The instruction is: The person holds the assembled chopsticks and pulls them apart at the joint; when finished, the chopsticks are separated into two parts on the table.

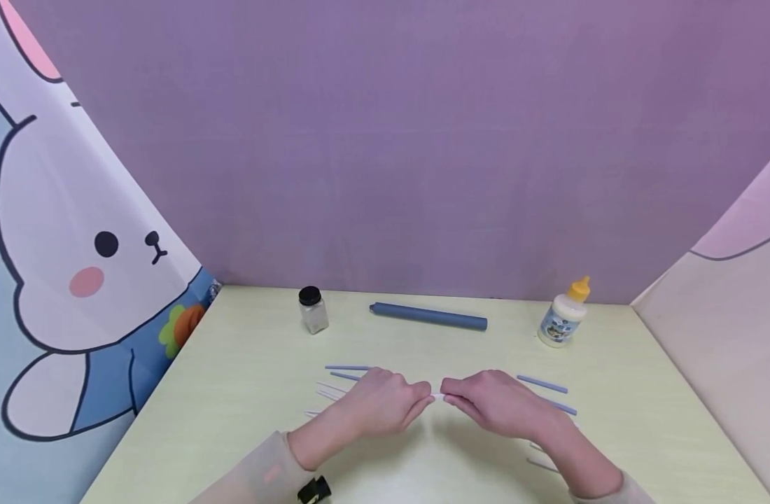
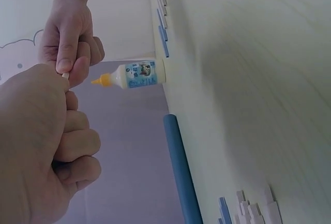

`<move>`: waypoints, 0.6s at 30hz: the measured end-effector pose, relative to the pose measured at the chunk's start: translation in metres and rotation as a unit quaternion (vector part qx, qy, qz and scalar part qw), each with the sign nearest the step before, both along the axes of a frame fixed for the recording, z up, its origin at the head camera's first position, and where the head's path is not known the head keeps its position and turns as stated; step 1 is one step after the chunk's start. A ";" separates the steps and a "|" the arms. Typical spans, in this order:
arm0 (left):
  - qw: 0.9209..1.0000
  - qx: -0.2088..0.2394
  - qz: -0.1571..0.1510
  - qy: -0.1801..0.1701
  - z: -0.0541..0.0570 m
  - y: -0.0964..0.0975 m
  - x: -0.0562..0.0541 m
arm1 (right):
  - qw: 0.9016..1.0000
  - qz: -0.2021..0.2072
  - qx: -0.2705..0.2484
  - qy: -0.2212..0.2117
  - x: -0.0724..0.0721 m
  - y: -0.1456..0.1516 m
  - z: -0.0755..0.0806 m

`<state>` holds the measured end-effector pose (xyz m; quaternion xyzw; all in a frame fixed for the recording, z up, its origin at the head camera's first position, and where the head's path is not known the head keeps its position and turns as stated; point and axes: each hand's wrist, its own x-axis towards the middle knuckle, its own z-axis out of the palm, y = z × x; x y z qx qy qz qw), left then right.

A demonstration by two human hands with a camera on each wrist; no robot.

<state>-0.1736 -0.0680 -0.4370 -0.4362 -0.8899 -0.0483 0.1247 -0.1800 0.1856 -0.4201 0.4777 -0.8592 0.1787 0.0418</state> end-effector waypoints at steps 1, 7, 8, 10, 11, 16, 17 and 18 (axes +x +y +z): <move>1.000 0.001 0.001 -0.003 0.000 0.000 0.000 | 1.000 -0.001 0.000 -0.001 0.000 0.000 0.000; 1.000 0.005 0.007 -0.018 0.000 0.001 0.001 | 1.000 -0.007 0.002 -0.007 0.000 0.001 -0.003; 1.000 0.005 0.007 -0.020 0.000 0.001 0.001 | 1.000 -0.007 0.003 -0.008 0.000 0.001 -0.003; 1.000 0.004 0.006 -0.022 0.000 0.001 0.001 | 1.000 -0.008 0.005 -0.011 0.000 0.001 -0.004; 1.000 0.003 0.005 -0.023 0.000 0.000 0.001 | 1.000 -0.006 0.005 -0.012 0.000 0.001 -0.004; 1.000 0.003 -0.003 -0.021 -0.001 -0.001 0.001 | 1.000 0.001 0.004 -0.010 -0.001 0.002 -0.003; 1.000 0.003 -0.004 -0.021 -0.001 -0.001 0.001 | 1.000 0.002 0.003 -0.009 -0.001 0.002 -0.003; 1.000 0.005 -0.005 -0.021 -0.001 -0.001 0.001 | 1.000 0.003 0.002 -0.007 -0.001 0.002 -0.003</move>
